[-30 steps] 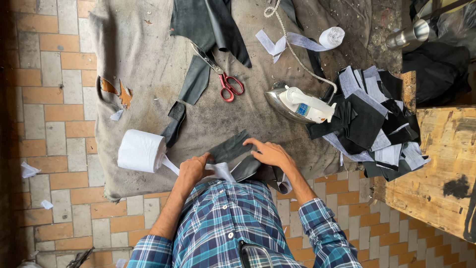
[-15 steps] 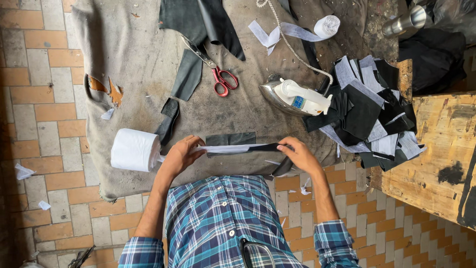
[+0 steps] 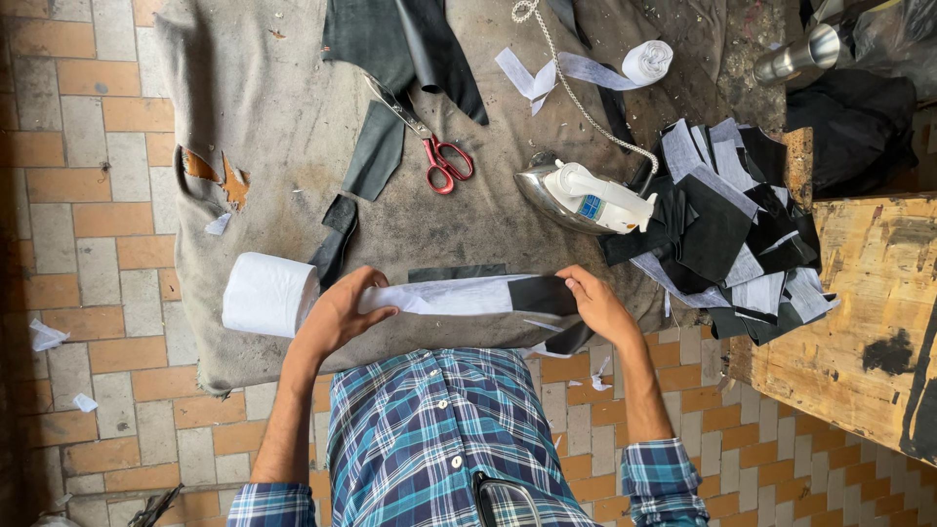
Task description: The person pulls a strip of white fusible interfacing from a roll, lays it over a dark fabric piece on a padded table, and presses it with a clothes iron. They repeat the cycle for successive fabric pieces, smoothing the strip flat before and after ironing.
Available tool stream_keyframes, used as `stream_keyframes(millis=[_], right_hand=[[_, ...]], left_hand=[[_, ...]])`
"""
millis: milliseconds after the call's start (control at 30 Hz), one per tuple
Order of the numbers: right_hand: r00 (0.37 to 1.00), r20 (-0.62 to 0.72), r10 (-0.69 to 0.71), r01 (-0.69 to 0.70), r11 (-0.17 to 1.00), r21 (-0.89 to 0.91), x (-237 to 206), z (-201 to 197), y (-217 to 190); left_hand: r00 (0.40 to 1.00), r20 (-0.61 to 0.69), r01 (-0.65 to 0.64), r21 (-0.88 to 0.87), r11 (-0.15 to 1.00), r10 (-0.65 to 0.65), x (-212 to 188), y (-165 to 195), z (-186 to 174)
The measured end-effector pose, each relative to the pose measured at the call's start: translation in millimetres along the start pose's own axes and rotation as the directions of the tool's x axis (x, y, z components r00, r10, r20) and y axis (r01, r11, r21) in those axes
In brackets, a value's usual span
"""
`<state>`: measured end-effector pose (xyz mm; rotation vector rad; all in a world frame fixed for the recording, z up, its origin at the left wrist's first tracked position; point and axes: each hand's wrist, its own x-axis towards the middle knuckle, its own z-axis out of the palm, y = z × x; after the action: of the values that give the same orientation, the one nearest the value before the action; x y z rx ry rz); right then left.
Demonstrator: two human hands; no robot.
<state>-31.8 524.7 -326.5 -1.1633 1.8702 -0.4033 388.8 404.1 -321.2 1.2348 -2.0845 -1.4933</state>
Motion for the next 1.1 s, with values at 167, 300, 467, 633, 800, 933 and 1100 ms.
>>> stream_keyframes(millis=[167,300,467,633,800,933,1100], right_hand=[[0.952,0.246,-0.183,0.195,0.981,-0.023,-8.7,-20.8,-12.4],[0.967,0.181,-0.180,0.226,0.934,-0.277,-17.1,-20.9,-31.4],[0.921,-0.297,-0.253,0.139,0.924,-0.356,-26.0,-3.8,-9.2],[0.751,-0.640,-0.161,-0.021,0.964,-0.266,-41.2,11.8,71.4],[0.960,-0.258,0.110,-0.192,0.929,-0.317,-79.3,-28.2,144.9],[0.814,-0.554,0.176,-0.472,0.756,-0.454,-113.4,-96.7,158.7],[0.688,-0.717,-0.114,-0.428,0.733,-0.528,-140.1,-194.1,136.3]], left_hand=[[0.991,-0.054,-0.122,0.065,0.990,0.126,-4.6,17.3,-7.6],[0.972,-0.077,-0.213,0.118,0.970,0.223,-4.2,24.4,-9.0],[0.979,-0.122,-0.154,0.098,0.983,0.166,-8.2,22.5,-11.2],[0.978,-0.115,-0.167,0.086,0.982,0.176,-19.0,18.3,-18.4],[0.953,-0.054,-0.294,0.092,0.951,0.299,-20.4,19.1,-20.2],[0.974,0.000,-0.225,0.095,0.970,0.226,-18.1,22.9,-10.8],[0.982,0.013,-0.190,0.048,0.981,0.189,-18.6,21.2,-13.3]])
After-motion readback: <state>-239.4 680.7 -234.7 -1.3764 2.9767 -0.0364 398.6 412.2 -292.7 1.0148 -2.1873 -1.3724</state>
